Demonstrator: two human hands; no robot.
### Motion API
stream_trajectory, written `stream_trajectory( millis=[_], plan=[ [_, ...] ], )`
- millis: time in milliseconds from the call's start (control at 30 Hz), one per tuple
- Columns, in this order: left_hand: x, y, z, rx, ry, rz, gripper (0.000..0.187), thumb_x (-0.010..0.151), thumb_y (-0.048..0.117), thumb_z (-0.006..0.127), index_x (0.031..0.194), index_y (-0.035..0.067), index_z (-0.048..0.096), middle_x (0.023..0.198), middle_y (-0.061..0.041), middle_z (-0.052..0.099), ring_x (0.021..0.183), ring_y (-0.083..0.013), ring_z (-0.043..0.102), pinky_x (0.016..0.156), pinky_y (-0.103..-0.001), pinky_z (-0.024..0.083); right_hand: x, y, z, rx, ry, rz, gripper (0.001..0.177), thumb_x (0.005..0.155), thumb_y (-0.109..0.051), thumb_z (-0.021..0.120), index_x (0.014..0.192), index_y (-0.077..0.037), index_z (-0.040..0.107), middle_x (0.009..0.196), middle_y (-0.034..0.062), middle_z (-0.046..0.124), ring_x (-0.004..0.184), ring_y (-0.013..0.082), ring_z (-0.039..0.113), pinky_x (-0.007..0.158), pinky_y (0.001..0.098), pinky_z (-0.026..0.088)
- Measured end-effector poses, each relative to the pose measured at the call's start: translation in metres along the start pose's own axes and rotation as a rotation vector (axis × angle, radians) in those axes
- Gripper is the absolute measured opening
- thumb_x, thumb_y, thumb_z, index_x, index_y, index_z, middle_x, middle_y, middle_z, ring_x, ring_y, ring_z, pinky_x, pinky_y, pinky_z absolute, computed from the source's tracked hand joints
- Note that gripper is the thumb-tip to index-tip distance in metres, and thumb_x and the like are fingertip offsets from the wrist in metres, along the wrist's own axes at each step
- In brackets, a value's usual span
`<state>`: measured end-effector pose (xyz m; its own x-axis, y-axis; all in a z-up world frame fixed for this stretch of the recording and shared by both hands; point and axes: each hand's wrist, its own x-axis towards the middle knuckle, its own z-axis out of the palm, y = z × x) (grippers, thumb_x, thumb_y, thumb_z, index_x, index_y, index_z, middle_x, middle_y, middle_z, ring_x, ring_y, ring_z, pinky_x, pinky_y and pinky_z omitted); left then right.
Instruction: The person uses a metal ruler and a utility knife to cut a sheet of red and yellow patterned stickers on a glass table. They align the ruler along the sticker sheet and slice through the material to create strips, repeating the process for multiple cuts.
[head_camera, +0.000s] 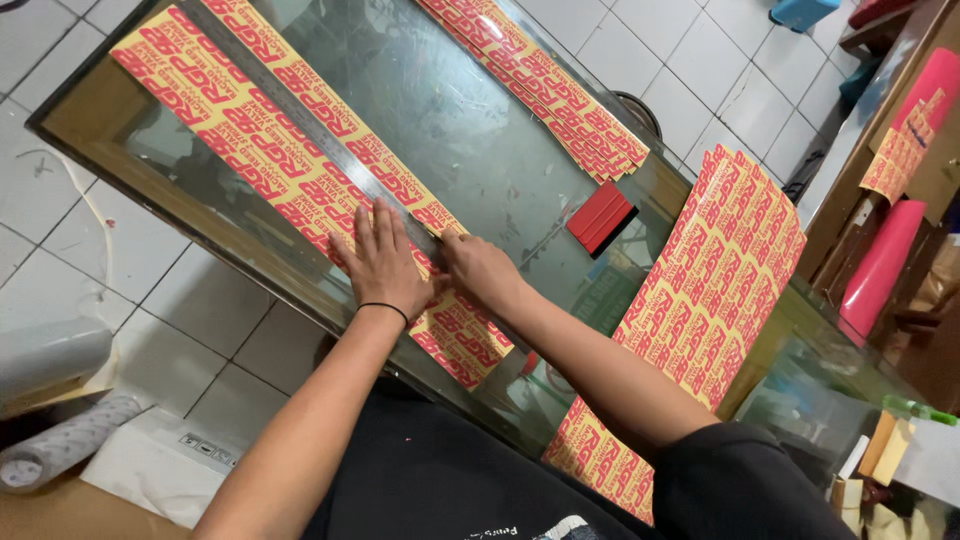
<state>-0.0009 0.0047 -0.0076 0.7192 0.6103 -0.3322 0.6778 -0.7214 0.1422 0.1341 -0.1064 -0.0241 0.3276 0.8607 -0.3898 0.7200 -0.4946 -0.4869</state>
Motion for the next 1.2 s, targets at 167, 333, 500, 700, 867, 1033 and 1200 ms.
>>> stream_trajectory(
  millis=[167,333,500,700,867,1033,1200],
  plan=[
    [-0.008,0.006,-0.022,0.010,-0.062,-0.023,0.134,0.070,0.093,0.053,0.165,0.006,0.016,0.175,-0.012,0.004,0.161,-0.0369,-0.005,0.118,-0.080,0.002,-0.080,-0.015,-0.024,0.048,-0.025,0.050,0.030,0.104,-0.026,0.040,0.124,-0.006,0.048,0.108,0.0310,0.063,0.087,0.0631,0.064,0.072,0.0704,0.055],
    [-0.015,0.012,-0.038,0.006,-0.076,-0.025,0.132,0.072,0.092,0.054,0.165,0.006,0.017,0.175,-0.012,0.004,0.161,-0.0366,-0.006,0.118,-0.079,0.005,-0.148,0.033,0.009,-0.051,-0.059,0.123,0.030,0.104,-0.027,0.035,0.125,-0.009,0.046,0.107,0.0275,0.060,0.082,0.0619,0.065,0.070,0.0685,0.056],
    [-0.018,0.015,-0.039,0.023,-0.076,-0.040,0.132,0.072,0.093,0.053,0.165,0.007,0.016,0.176,-0.011,0.004,0.161,-0.0358,-0.007,0.115,-0.081,0.007,-0.219,0.049,0.013,-0.059,-0.039,0.172,0.026,0.105,-0.028,0.038,0.126,-0.015,0.045,0.101,0.0228,0.062,0.078,0.0589,0.065,0.069,0.0684,0.055],
    [-0.021,0.014,-0.037,0.029,-0.036,-0.033,0.135,0.071,0.095,0.054,0.165,0.006,0.019,0.176,-0.013,0.009,0.161,-0.0381,-0.004,0.112,-0.083,0.007,-0.277,0.069,0.026,-0.062,-0.017,0.198,0.041,0.098,-0.019,0.041,0.139,-0.015,0.039,0.103,0.0236,0.059,0.081,0.0594,0.064,0.071,0.0698,0.055],
    [-0.021,0.005,-0.021,-0.014,0.047,0.014,0.137,0.067,0.095,0.058,0.163,0.004,0.024,0.174,-0.015,0.013,0.161,-0.0364,0.003,0.117,-0.077,0.008,-0.274,0.064,0.024,-0.125,0.133,0.258,0.032,0.101,-0.028,0.046,0.131,-0.019,0.050,0.101,0.0154,0.065,0.087,0.0479,0.070,0.070,0.0604,0.059],
    [-0.022,-0.008,-0.004,-0.119,0.228,0.132,0.137,0.065,0.093,0.060,0.158,-0.003,0.032,0.168,-0.022,0.026,0.158,-0.0405,0.018,0.120,-0.070,0.019,-0.202,0.031,0.023,0.002,0.360,0.349,0.026,0.099,-0.030,0.052,0.123,-0.021,0.058,0.094,0.0108,0.064,0.089,0.0401,0.072,0.068,0.0543,0.060],
    [-0.017,-0.024,0.008,-0.134,0.366,0.254,0.116,0.074,0.084,0.063,0.150,-0.002,0.042,0.159,-0.023,0.038,0.154,-0.0441,0.028,0.119,-0.072,0.024,-0.083,-0.010,0.023,0.070,0.506,0.361,0.042,0.089,-0.037,0.062,0.122,-0.012,0.058,0.113,0.0118,0.056,0.090,0.0452,0.070,0.072,0.0567,0.061]
  ],
)
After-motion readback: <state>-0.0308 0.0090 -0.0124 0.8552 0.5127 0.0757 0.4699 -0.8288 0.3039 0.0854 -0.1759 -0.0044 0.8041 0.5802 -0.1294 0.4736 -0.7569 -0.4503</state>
